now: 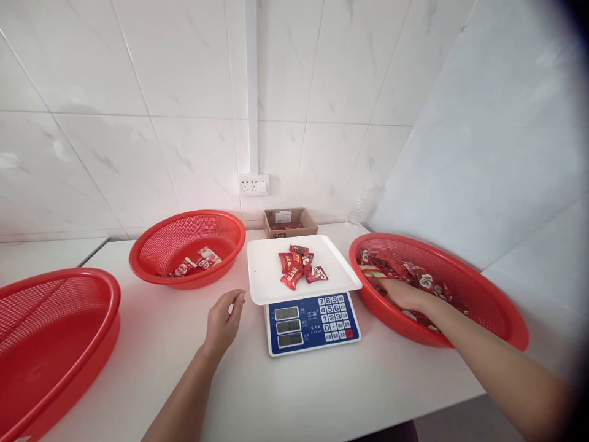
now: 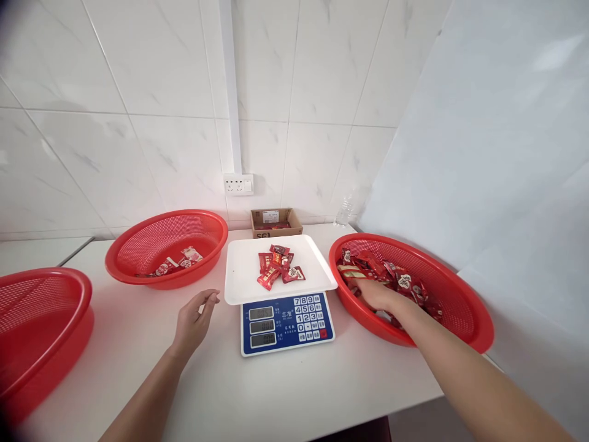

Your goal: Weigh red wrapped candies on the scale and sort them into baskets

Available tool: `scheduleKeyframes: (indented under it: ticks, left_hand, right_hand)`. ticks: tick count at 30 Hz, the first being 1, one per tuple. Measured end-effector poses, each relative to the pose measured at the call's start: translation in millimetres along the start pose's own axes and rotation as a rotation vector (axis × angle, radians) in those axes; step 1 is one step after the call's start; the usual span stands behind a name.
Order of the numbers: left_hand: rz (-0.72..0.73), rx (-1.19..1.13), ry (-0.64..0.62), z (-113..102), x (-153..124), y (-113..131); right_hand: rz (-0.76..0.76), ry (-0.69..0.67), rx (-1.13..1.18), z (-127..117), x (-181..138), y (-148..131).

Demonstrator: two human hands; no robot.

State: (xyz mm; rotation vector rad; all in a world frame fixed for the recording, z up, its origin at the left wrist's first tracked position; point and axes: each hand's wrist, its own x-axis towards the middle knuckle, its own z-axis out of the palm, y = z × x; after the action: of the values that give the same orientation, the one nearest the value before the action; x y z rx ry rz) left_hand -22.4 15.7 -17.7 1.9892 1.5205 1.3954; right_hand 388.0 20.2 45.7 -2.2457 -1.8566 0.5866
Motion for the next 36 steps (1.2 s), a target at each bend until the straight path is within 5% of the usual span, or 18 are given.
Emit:
scheduleKeyframes:
  ticks: [3, 10, 13, 17, 21, 28, 36]
  left_hand:
    - [0.005, -0.003, 0.003, 0, 0, 0]
    - [0.003, 0.0, 0.007, 0, -1, 0]
    - [-0.006, -0.005, 0.012, 0, -1, -1]
    - [-0.015, -0.01, 0.026, -1, -1, -1]
    - [-0.031, -0.008, 0.026, -1, -1, 0]
    - [-0.023, -0.008, 0.028, 0, -1, 3]
    - [-0.022, -0.004, 0.023, 1, -2, 1]
  right_hand:
    - [-0.004, 0.033, 0.004, -11, -2, 8]
    - [0.114, 0.45, 0.082, -32, -31, 18]
    - [0.256, 0.561, 0.462, -31, -47, 18]
    - [0.067, 0.73, 1.169, -17, -68, 15]
    - [-0.084, 0.701, 1.361, 8, -89, 2]
    - [-0.048, 0.576, 1.095, 56, -103, -14]
    - [-0.206, 0.57, 1.31, 71, -104, -22]
